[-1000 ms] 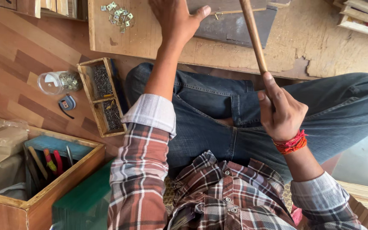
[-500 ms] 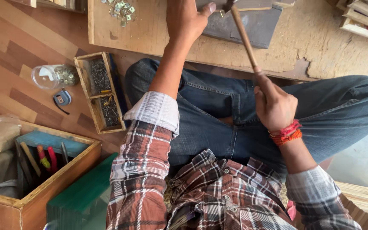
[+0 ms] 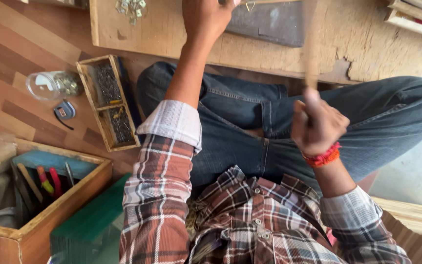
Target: The person sits on the floor and assembles small wooden frames by attaching metal corner brackets. They use a hammer to secure the brackets, then insert a printed image into the frame and place the completed unit aside.
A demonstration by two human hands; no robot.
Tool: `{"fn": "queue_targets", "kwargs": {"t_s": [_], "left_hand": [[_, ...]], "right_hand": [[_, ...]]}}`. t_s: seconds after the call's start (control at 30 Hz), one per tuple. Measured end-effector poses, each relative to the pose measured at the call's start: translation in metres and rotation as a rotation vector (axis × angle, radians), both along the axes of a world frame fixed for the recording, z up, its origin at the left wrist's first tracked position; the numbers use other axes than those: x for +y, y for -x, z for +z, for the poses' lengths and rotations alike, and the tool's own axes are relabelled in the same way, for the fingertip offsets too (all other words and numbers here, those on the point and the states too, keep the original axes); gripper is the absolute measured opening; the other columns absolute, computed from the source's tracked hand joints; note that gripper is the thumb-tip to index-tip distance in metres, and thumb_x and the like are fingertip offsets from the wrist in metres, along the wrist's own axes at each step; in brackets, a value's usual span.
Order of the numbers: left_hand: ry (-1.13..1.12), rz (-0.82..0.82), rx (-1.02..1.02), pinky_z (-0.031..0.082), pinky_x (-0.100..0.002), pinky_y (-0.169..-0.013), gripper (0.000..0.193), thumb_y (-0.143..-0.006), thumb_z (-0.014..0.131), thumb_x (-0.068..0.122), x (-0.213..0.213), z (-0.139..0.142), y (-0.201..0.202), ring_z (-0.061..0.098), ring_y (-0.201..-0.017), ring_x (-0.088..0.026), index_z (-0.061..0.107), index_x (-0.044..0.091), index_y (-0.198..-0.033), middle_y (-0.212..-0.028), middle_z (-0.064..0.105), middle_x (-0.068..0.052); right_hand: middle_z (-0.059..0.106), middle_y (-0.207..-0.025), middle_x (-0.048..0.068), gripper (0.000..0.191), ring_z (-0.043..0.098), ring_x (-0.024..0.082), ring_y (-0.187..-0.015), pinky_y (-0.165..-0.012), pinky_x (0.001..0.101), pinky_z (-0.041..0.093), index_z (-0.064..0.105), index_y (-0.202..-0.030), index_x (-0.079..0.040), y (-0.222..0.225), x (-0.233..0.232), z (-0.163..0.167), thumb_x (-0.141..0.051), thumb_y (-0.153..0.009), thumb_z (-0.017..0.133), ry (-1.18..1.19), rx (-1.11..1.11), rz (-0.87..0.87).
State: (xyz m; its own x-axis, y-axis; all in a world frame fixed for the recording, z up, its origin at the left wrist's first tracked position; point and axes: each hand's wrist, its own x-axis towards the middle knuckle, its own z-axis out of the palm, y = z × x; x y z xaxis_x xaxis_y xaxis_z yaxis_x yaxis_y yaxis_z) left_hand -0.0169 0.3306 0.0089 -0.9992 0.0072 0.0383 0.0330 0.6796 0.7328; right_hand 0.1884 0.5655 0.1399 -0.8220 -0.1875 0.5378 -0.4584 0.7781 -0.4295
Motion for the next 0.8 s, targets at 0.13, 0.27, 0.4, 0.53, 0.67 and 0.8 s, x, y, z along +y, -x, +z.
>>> {"fn": "queue_targets", "kwargs": {"t_s": [0.13,0.27,0.4,0.53,0.67,0.8], "left_hand": [[0.058,0.049,0.317,0.053,-0.051,-0.077,0.046,-0.080,0.090,0.038,0.000,-0.004,0.003,0.070,-0.090,-0.039,0.068,0.006,-0.104,-0.096,0.074,-0.016],[0.080,0.082,0.325,0.052,-0.052,-0.076,0.049,-0.077,0.091,0.037,0.000,-0.005,0.001,0.068,-0.090,-0.042,0.067,0.003,-0.103,-0.096,0.073,-0.018],[0.095,0.058,0.115,0.052,-0.052,-0.086,0.053,-0.081,0.090,0.040,-0.001,0.000,0.003,0.067,-0.100,-0.041,0.065,0.004,-0.111,-0.104,0.072,-0.017],[0.116,0.104,0.314,0.050,-0.054,-0.086,0.065,-0.074,0.092,0.036,-0.002,0.010,-0.003,0.063,-0.106,-0.044,0.060,0.002,-0.119,-0.113,0.068,-0.022],[0.039,0.148,0.449,0.051,-0.052,-0.090,0.065,-0.072,0.091,0.025,0.003,0.036,-0.012,0.062,-0.109,-0.045,0.058,0.004,-0.124,-0.117,0.065,-0.021],[-0.510,0.124,0.432,0.062,-0.040,-0.091,0.043,-0.091,0.074,0.001,0.027,0.092,-0.033,0.073,-0.103,-0.028,0.057,0.005,-0.130,-0.113,0.068,-0.013]], "right_hand": [[0.069,-0.081,0.015,0.050,0.066,0.031,-0.062,-0.056,0.0373,0.051,0.061,-0.145,-0.007,-0.006,-0.004,0.002,-0.001,-0.096,0.070,-0.173,-0.355,-0.049],[0.065,-0.084,0.015,0.050,0.065,0.027,-0.065,-0.060,0.0362,0.052,0.052,-0.149,-0.010,-0.013,-0.007,0.000,0.000,-0.103,0.070,0.109,-0.089,0.011],[0.068,-0.075,0.013,0.060,0.063,0.032,-0.057,-0.050,0.0409,0.047,0.053,-0.151,-0.009,-0.014,-0.006,-0.006,-0.006,-0.094,0.070,-0.269,-0.398,-0.057],[0.062,-0.067,0.009,0.060,0.059,0.022,-0.052,-0.049,0.0330,0.044,0.048,-0.152,-0.012,-0.041,-0.004,-0.006,-0.009,-0.095,0.067,0.093,-0.571,-0.007],[0.054,-0.058,0.004,0.061,0.050,0.012,-0.045,-0.043,0.0278,0.037,0.048,-0.157,-0.013,-0.060,-0.007,-0.007,-0.014,-0.098,0.066,0.751,-1.054,0.013],[0.066,-0.090,0.012,0.041,0.063,0.020,-0.074,-0.064,0.0333,0.051,0.062,-0.138,-0.015,-0.026,-0.005,0.000,-0.014,-0.099,0.076,0.215,-0.642,0.125]]}}
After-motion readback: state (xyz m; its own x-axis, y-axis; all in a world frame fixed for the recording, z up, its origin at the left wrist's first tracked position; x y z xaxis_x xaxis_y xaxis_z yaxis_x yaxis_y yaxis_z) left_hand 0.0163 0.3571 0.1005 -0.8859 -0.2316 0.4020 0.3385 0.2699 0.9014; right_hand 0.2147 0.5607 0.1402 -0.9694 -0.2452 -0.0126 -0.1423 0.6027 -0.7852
